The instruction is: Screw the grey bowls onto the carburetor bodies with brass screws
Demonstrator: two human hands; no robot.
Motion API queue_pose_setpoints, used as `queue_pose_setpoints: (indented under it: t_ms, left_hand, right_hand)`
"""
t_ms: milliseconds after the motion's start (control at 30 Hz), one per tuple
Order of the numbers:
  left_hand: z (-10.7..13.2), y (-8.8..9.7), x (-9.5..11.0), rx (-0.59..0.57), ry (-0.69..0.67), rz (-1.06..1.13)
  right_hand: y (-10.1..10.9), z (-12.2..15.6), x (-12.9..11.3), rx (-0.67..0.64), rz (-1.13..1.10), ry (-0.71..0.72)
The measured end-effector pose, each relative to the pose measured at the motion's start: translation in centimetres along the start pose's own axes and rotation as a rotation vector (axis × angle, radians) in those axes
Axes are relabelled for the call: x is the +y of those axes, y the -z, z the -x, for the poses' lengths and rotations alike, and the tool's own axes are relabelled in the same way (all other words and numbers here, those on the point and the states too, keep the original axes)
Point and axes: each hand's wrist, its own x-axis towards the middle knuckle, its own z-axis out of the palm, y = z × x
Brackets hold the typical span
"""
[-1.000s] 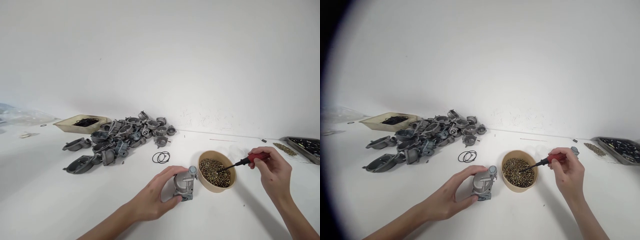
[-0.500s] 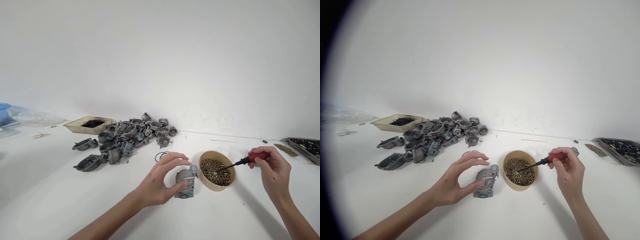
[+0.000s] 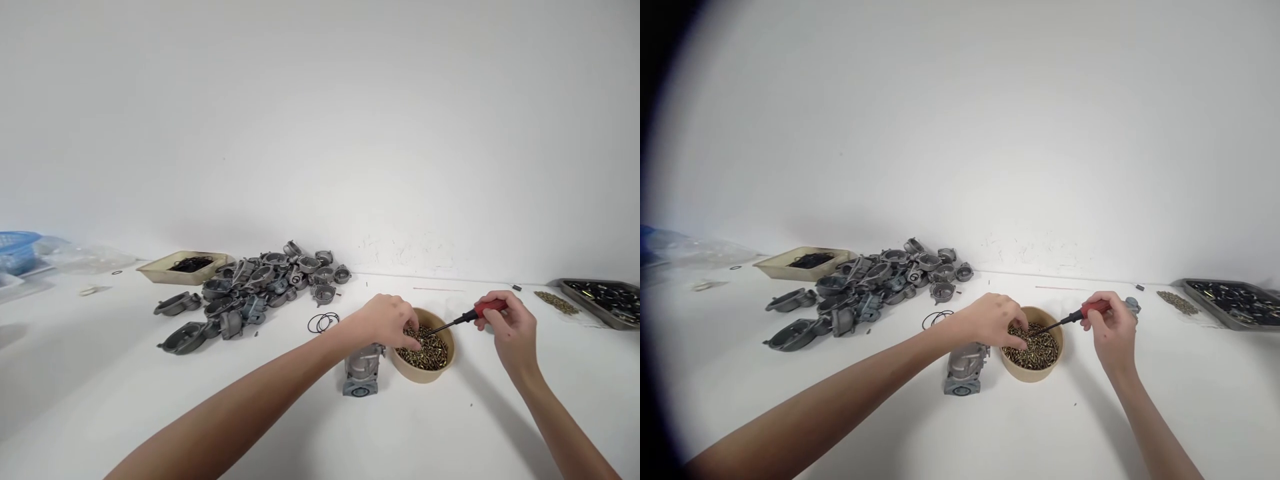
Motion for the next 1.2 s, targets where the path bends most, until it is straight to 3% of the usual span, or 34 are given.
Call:
queue_pose_setpoints:
  t_ms: [433, 600, 733, 900, 1033, 1200]
  left_hand:
    - [-1.4, -2.3, -0.7, 0.134, -0.085, 0.044]
    - [-1.1, -2.1, -1.8, 0.216, -0.125, 0.093]
    - [1.4, -0.6, -3.1, 0.299, -0.117, 0.132]
    - [7.8, 0.2, -6.4, 0.435, -0.091, 0.389]
    - [11.2, -1.9, -9.4, 0.439, 0.161, 0.61]
    - [11.5, -5.7, -10.8, 0.355, 0.159, 0.917]
  right_hand:
    - [0.1, 0.0, -0.3, -0.048, -0.001, -0.008]
    - [-0.1, 0.4, -0.5, -0.014, 0.015, -0.009]
    - [-0.2, 0.5, -0.8, -0.013, 0.048, -0.014]
    - [-0.7, 0.7, -0.5, -0.078, 0.082, -0.012]
    - [-1.1, 1.0, 0.3, -0.108, 0.102, 0.026]
    - [-1.1, 1.1, 0.9, -0.101, 0.109, 0.048]
